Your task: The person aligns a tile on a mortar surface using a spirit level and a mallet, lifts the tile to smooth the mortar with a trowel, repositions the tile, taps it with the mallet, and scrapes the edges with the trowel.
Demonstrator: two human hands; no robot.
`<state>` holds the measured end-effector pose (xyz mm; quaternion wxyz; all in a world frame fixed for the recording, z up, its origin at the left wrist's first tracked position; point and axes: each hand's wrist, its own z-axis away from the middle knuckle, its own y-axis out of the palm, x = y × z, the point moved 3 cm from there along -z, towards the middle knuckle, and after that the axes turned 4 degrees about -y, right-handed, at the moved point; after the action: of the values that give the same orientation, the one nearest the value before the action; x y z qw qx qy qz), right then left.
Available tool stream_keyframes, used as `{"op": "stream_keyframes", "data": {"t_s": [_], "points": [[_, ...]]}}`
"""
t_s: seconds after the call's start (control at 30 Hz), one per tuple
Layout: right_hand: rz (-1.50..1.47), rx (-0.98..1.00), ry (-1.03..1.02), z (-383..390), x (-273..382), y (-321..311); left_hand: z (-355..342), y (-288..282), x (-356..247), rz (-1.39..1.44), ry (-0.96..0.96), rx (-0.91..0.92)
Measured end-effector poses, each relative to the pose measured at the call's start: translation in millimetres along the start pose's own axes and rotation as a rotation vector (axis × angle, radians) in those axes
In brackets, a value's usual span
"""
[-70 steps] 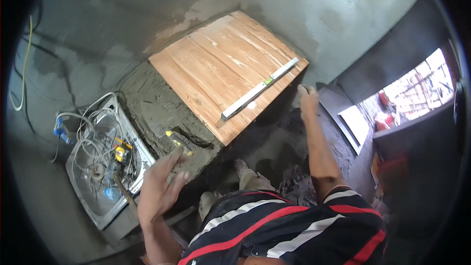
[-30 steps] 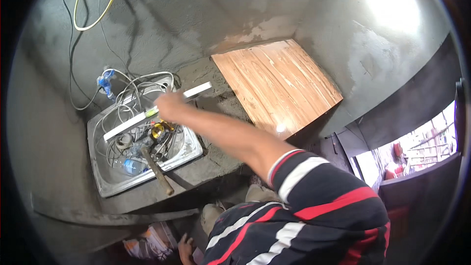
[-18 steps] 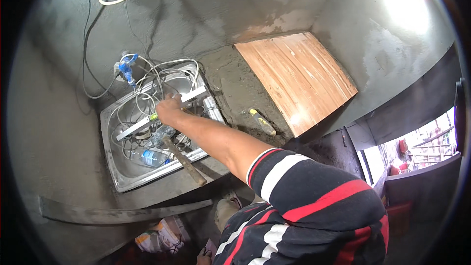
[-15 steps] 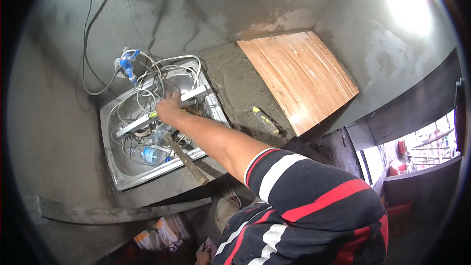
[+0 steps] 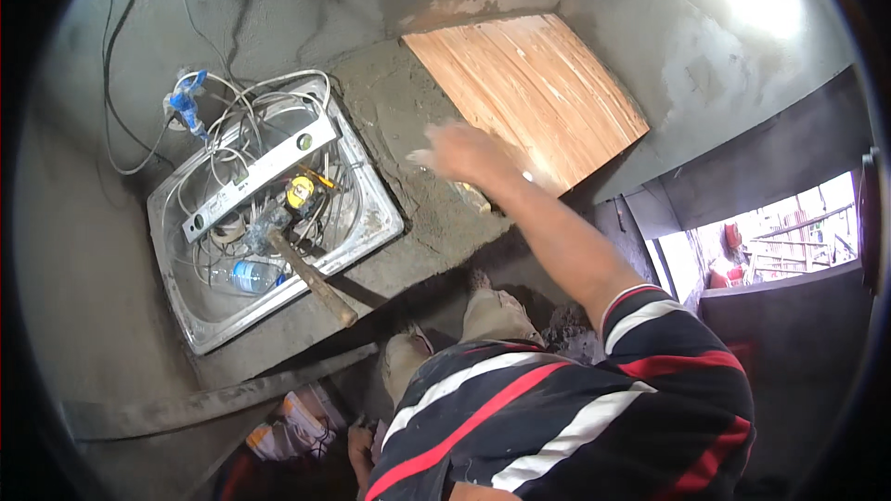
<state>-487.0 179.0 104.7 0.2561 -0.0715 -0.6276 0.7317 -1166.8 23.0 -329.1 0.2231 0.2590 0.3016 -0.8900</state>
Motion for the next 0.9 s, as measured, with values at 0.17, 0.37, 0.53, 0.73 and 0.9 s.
{"op": "stream_keyframes", "data": {"t_s": [0.17,0.37,0.53,0.73,0.9], "points": [[0.015,0.216,0.096,22,-40,54,-48,-25,-56,-0.042,-0.055,0.137],[-0.296,0.019,0.155,38,-84,83,-77,-38,-75,-0.028,0.022,0.074],[-1.149,0.22,0.239,90,-88,20,-64,-19,-17,-0.079,0.104,-0.027],[-1.419,0.192,0.231,80,-141,20,18,44,-29,-0.038,0.418,0.085],[-0.812,0.161,0.059,47,-144,0,75,91,-19,0.502,0.074,0.193]]}}
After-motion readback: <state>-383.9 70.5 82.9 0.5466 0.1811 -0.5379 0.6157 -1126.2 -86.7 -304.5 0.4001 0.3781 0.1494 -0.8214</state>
